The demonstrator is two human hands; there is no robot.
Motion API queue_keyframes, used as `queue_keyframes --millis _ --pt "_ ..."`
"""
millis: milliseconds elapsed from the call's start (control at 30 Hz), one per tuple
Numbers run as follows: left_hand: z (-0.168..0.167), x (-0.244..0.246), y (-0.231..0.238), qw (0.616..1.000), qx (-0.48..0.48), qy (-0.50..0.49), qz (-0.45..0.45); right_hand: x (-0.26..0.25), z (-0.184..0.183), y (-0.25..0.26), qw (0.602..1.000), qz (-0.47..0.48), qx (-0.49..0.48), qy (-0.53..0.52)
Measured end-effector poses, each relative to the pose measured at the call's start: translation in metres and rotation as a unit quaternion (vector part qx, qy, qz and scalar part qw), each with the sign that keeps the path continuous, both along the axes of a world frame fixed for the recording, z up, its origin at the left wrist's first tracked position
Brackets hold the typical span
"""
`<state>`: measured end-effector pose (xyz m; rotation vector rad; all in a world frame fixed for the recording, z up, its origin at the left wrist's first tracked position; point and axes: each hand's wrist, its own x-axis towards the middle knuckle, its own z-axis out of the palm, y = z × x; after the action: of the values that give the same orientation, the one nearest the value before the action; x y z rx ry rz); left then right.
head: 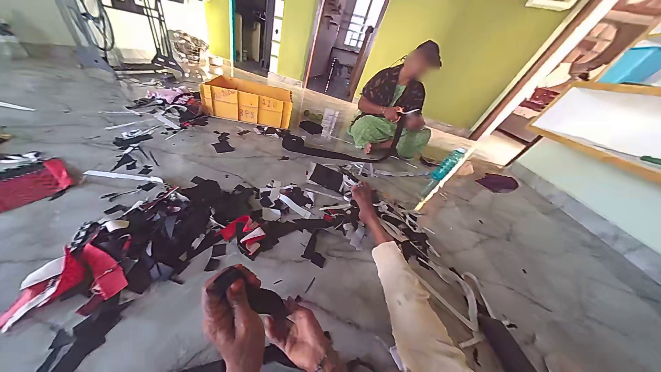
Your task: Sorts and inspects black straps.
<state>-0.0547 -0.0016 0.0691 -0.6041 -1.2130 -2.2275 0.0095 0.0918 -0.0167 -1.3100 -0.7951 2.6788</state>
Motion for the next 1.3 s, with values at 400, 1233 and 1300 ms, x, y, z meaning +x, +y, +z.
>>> queue_keyframes --millis 400,1233,1300 --pt "-0.002 -0.003 -0.009 0.985 -0.160 0.017 -0.063 0.033 0.110 0.030 0.802 0.018 0.543 0.249" --pt "-0.001 0.002 -0.006 0.957 -0.262 0.113 -0.041 0.003 0.159 0.038 0.534 0.204 0.732 0.371" --pt "0.000 0.005 -0.006 0.947 -0.292 0.131 -0.006 0.004 0.159 0.039 0.529 0.205 0.734 0.372"
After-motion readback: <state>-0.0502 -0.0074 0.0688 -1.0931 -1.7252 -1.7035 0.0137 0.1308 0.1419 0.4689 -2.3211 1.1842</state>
